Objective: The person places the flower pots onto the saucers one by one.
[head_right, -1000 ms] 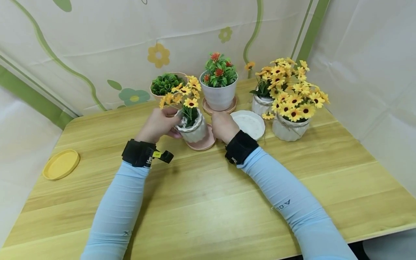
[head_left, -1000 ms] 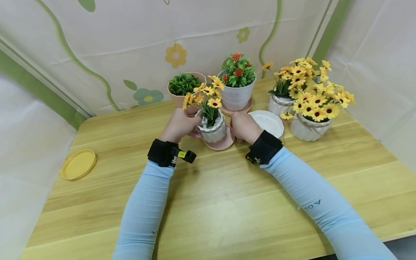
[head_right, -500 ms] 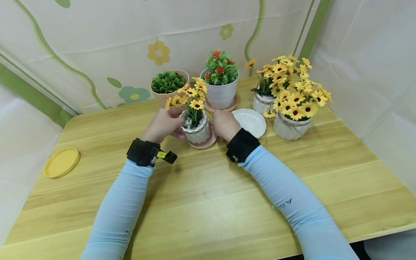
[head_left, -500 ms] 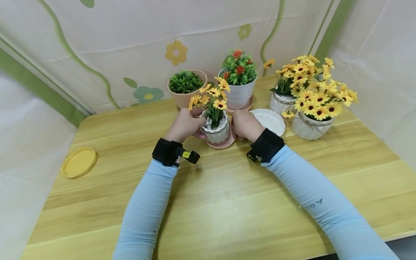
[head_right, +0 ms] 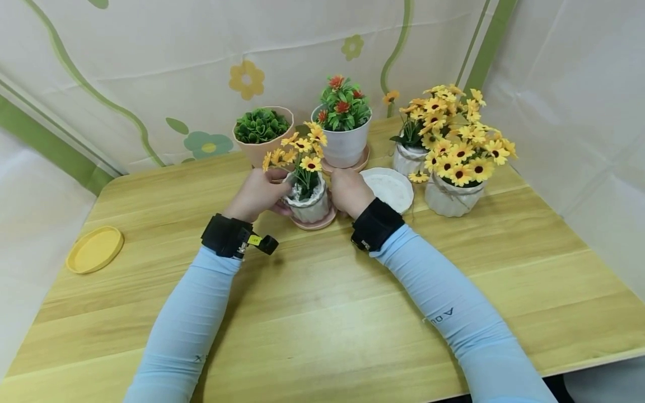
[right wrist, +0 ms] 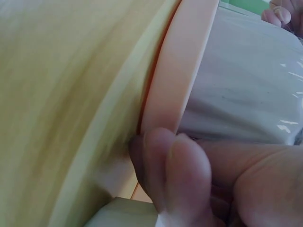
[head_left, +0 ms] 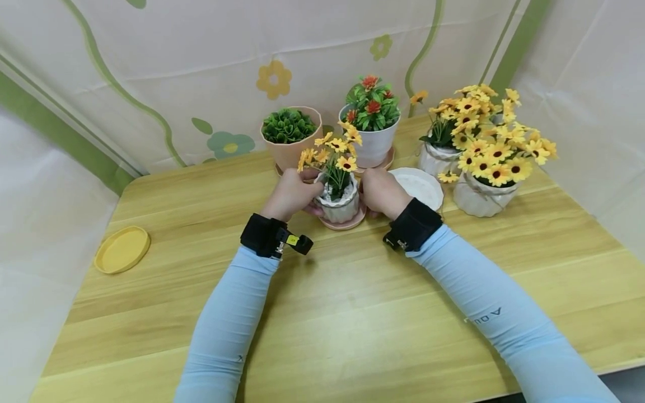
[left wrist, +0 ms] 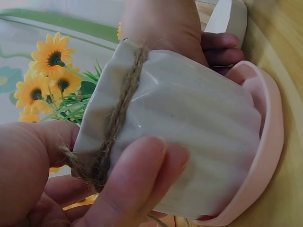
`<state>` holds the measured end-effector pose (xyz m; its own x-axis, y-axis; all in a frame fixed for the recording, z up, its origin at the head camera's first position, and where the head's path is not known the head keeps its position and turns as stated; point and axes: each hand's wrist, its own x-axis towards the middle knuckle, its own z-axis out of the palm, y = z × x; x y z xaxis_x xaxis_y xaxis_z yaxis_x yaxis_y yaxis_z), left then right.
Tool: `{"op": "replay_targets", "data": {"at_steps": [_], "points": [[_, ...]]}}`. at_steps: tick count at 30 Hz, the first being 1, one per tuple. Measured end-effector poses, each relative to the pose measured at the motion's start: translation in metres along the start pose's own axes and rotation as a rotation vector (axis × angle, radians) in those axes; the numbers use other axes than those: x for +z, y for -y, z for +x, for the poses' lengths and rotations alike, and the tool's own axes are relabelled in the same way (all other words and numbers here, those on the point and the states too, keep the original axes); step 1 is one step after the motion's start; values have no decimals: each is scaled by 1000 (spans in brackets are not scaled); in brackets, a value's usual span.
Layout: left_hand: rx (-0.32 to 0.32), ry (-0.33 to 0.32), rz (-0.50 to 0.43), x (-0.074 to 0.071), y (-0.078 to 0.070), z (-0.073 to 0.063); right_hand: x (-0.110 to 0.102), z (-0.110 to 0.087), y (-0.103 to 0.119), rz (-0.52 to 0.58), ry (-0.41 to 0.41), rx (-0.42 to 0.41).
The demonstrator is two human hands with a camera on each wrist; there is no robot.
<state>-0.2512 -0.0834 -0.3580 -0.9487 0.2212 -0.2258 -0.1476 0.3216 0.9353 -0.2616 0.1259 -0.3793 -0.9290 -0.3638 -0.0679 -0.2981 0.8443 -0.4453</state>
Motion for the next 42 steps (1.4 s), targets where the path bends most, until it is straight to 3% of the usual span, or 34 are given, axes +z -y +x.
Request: {"op": "replay_targets", "data": {"at_steps": [10, 17, 33, 42], "points": [[-18, 21, -12, 0, 1, 1, -5, 2, 1, -73, -8, -23], [8, 39, -2, -2, 2, 1, -6, 5, 2, -104, -22, -26], [-2, 74, -25, -2, 6, 1, -5, 1, -2, 0, 21, -8], [-5, 81, -26, -1, 8, 0, -12, -2, -7, 160, 85, 16]]}}
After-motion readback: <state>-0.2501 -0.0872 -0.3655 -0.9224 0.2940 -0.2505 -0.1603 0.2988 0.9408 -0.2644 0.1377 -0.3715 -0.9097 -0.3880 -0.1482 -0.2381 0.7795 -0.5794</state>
